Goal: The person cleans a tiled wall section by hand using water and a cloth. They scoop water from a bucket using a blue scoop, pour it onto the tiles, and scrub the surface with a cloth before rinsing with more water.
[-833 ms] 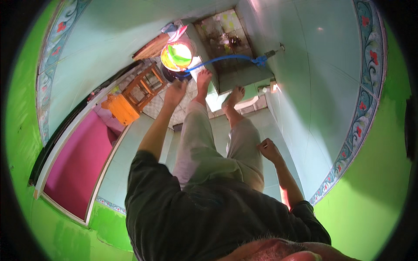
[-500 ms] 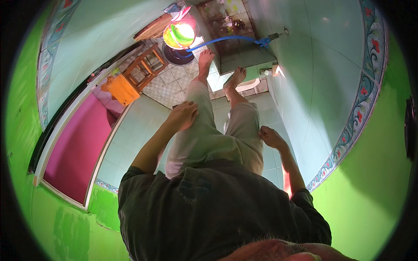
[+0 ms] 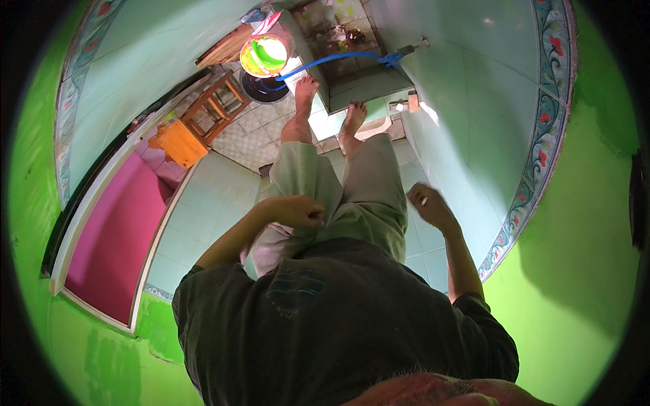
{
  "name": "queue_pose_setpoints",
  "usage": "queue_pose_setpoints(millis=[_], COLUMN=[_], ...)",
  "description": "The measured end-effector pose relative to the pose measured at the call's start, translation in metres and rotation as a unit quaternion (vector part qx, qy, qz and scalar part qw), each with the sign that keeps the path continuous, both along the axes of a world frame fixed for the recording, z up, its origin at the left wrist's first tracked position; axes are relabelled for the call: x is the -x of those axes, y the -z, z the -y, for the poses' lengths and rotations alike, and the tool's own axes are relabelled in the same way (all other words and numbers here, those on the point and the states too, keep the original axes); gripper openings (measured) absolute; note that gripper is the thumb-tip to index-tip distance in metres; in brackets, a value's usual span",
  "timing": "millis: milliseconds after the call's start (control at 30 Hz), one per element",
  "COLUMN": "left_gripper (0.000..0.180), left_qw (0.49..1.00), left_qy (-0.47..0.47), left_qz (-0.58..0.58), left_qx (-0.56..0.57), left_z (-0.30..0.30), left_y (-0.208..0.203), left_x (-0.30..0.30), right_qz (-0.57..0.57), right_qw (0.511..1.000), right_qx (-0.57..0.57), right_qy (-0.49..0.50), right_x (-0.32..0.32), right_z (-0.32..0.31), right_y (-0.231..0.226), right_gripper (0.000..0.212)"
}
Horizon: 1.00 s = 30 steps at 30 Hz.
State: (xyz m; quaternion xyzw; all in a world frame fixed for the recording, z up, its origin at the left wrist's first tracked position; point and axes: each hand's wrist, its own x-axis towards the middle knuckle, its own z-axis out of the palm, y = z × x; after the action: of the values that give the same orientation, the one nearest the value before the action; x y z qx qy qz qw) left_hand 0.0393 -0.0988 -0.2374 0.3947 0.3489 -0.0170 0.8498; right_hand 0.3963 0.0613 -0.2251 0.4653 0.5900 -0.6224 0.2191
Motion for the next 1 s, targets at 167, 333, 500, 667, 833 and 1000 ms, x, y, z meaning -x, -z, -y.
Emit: queue_pose_setpoints(millis=[167, 333, 500, 667, 833, 1000], left_gripper=[0.036, 0.039, 0.028, 0.009, 0.013, 0.019], left_qw=[0.999, 0.993, 0.892, 0.747, 0.749, 0.774], left_qy=[-0.028, -0.09, -0.388, -0.62, -0.593, -0.538], left_qz=[-0.032, -0.074, -0.208, -0.237, -0.28, -0.33], left_qx=[0.019, 0.005, -0.101, -0.045, -0.092, -0.05], left_z=[0.0, -0.017, -0.019, -0.066, -0.083, -0.063], left_y=[0.016, 0.041, 0.092, 0.124, 0.171, 0.226], left_x=[-0.033, -0.053, -0.053, -0.007, 0.003, -0.014], right_qz=[-0.058, -0.092, -0.092, -0.107, -0.063, -0.019], right_qw=[0.857, 0.721, 0.689, 0.68, 0.672, 0.65], right_qx=[-0.512, -0.684, -0.713, -0.717, -0.726, -0.74], right_qy=[-0.012, -0.058, -0.092, -0.11, -0.13, -0.173], right_x=[-0.018, -0.007, -0.019, -0.027, -0.028, -0.03], right_z=[-0.071, -0.1, -0.109, -0.126, -0.128, -0.132], right_y=[-0.008, -0.043, -0.059, -0.061, -0.049, -0.043], right_gripper=[0.008, 0.012, 0.013, 0.012, 0.013, 0.012])
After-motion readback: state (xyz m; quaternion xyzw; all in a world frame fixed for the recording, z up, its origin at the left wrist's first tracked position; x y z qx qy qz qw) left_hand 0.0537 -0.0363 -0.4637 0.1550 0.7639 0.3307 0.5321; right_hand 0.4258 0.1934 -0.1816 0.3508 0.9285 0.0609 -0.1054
